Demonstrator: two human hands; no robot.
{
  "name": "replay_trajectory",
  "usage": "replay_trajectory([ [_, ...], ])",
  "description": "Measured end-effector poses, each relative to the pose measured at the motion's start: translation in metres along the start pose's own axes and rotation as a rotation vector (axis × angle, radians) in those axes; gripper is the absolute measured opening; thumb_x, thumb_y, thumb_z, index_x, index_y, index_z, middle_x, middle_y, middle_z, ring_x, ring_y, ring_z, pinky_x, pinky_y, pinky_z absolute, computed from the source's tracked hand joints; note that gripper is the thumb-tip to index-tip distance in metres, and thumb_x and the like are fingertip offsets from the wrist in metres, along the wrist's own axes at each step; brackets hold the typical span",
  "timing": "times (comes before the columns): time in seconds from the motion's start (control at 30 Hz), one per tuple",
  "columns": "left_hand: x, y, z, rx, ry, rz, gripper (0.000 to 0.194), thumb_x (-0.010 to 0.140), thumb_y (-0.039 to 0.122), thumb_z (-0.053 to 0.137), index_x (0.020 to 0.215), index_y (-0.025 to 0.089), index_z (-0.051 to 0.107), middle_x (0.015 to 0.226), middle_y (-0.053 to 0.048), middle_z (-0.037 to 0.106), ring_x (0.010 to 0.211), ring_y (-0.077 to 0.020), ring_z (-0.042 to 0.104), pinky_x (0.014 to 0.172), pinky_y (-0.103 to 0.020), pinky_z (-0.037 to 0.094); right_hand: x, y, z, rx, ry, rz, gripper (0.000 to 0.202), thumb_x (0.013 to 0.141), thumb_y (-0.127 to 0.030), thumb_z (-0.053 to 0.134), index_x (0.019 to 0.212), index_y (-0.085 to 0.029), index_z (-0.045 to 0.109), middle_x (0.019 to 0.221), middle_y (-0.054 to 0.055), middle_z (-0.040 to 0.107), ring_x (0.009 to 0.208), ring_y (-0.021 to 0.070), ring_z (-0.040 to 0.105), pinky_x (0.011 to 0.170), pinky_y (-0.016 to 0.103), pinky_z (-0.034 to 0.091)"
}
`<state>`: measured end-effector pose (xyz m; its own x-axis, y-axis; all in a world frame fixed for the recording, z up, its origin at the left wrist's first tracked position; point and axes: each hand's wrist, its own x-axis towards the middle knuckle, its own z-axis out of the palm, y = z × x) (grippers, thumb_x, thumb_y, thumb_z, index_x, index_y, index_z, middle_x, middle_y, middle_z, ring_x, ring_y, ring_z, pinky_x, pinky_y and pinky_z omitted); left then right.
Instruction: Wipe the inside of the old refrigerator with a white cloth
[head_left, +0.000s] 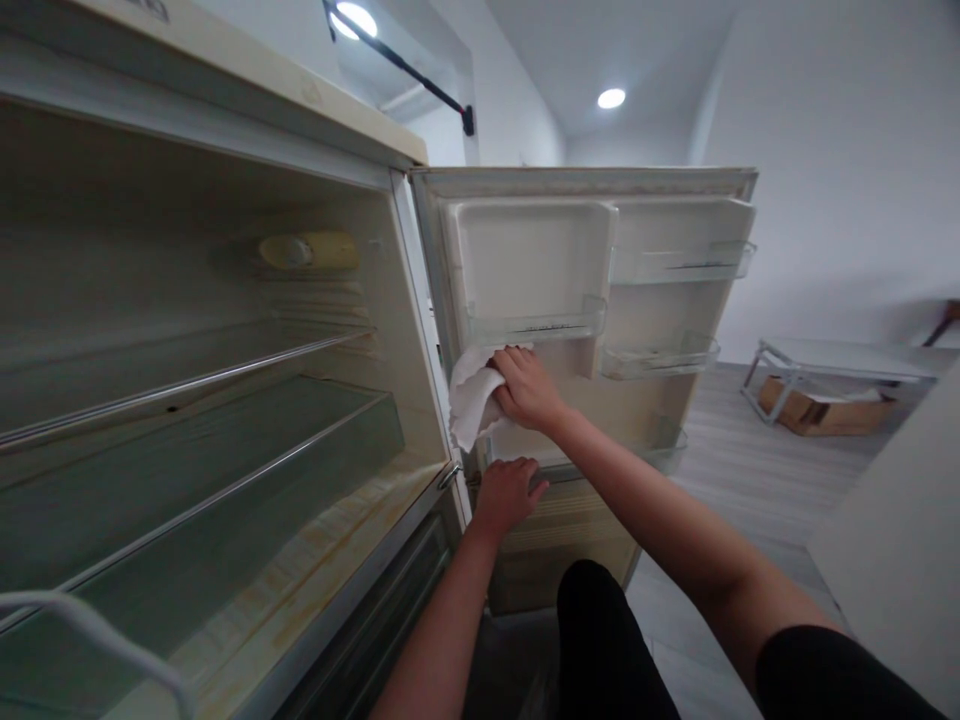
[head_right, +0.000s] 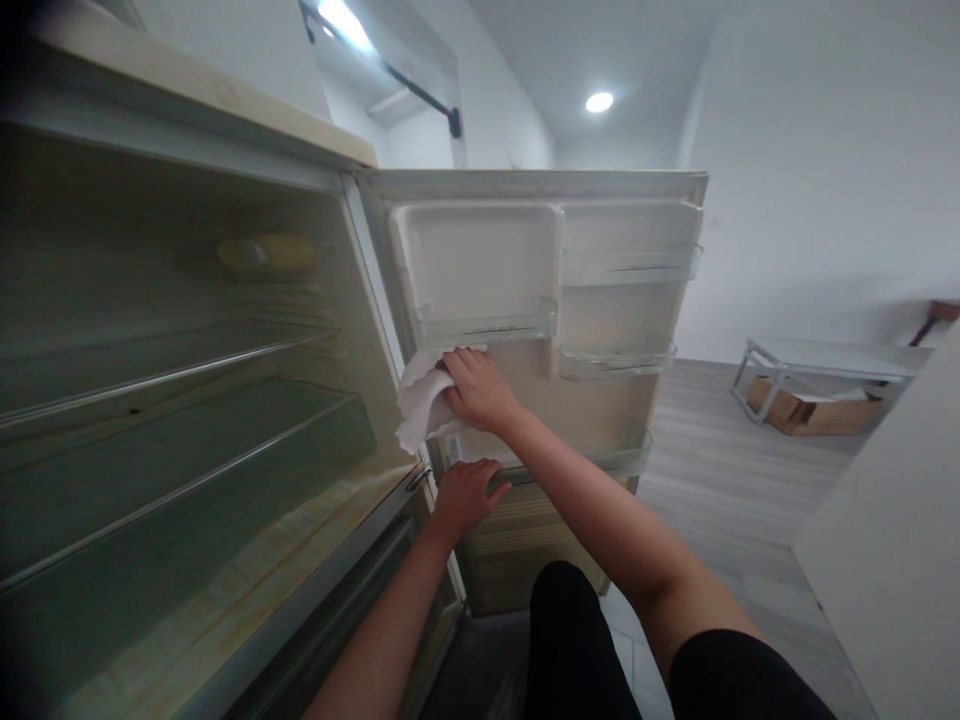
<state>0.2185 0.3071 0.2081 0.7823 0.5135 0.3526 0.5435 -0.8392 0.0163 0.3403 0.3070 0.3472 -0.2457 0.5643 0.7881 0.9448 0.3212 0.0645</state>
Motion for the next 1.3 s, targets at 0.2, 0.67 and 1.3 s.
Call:
replay_trajectory([
  [0.2, -0.002, -0.004, -0.001, -0.006, -0.023, 0.021, 0.029, 0.095, 0.047, 0.055, 0.108, 0.022, 0.063, 0.106, -0.005, 0.075, 0.094, -0.0262, 0.070, 0.085, -0.040, 0.048, -0.021, 0.025, -0.012, 0.050, 0.148, 0.140, 0.021, 0.087, -0.020, 0.039, 0.101, -0.017, 0.055, 0.106, 0.017, 0.058, 0.102, 0.0308, 0.049, 0.092, 0.043, 0.042],
  [0.67, -0.010, -0.010, 0.001, -0.056, 0.012, 0.029, 0.030, 0.094, 0.048, 0.057, 0.110, 0.023, 0.065, 0.108, -0.005, 0.075, 0.098, -0.0273, 0.070, 0.088, -0.041, 0.049, -0.060, -0.023, -0.046, 0.050, 0.827, 0.321, 0.062, 0.095, -0.025, 0.023, 0.157, -0.018, 0.020, 0.157, 0.020, 0.030, 0.153, 0.0299, 0.027, 0.116, 0.057, 0.036],
  [1.3, -0.010, -0.011, 0.004, -0.051, 0.051, 0.051, 0.027, 0.093, 0.042, 0.061, 0.108, 0.020, 0.066, 0.105, -0.006, 0.076, 0.095, -0.0282, 0.071, 0.085, -0.042, 0.049, 0.046, -0.056, -0.032, -0.197, 0.139, 0.154, 0.042, 0.099, -0.020, 0.043, 0.139, -0.016, 0.057, 0.123, 0.011, 0.067, 0.118, 0.0261, 0.054, 0.123, 0.047, 0.021],
])
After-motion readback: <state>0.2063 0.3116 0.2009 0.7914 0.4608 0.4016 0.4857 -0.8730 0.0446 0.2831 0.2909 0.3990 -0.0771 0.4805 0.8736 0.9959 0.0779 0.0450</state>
